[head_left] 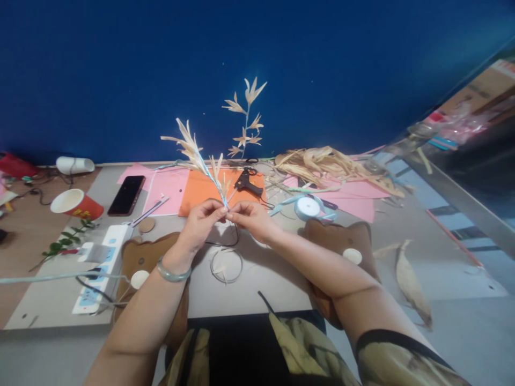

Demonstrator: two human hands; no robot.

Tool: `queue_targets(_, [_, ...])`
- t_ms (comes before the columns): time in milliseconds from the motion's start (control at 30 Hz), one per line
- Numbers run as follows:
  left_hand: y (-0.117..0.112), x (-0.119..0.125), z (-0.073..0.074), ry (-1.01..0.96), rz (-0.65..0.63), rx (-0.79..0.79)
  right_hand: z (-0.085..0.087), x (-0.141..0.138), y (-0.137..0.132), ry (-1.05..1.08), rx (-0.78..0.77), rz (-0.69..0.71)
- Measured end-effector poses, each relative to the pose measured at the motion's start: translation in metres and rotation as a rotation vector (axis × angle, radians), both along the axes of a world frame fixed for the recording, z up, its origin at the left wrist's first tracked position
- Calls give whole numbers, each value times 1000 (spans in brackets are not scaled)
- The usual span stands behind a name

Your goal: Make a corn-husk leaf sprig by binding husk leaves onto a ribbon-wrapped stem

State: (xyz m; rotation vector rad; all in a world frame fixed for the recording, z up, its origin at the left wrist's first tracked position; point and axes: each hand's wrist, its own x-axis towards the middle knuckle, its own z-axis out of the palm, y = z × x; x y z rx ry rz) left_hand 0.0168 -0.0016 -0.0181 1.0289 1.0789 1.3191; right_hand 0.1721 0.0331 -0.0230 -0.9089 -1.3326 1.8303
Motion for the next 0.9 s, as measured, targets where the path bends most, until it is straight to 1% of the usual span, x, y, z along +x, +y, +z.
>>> queue_targets(100, [0, -1, -1, 81, 56, 22, -2, 0, 2, -21, 27, 23])
queue_targets(267, [1, -2, -1, 78, 56, -37, -4, 2, 9, -28, -36, 119])
queue_targets(367, [2, -2, -3, 89, 72, -39, -6, 3, 10, -57, -15, 115])
queue_targets(500, [2, -3, -5, 84, 58, -40, -8, 4, 10, -79, 54, 93])
queue_targets(633, [1, -3, -4, 63, 18, -85, -5, 5, 8, -89, 126, 99])
queue_targets(700, [0, -2, -3, 85, 10, -95, -1, 5, 8, -117, 150, 109])
queue_targets(800, [-1, -2, 0, 156, 37, -79, 2, 6, 8, -164, 148, 126])
queue_targets(900, [0, -2, 0, 194, 73, -60, 2, 6, 9, -159, 146, 145])
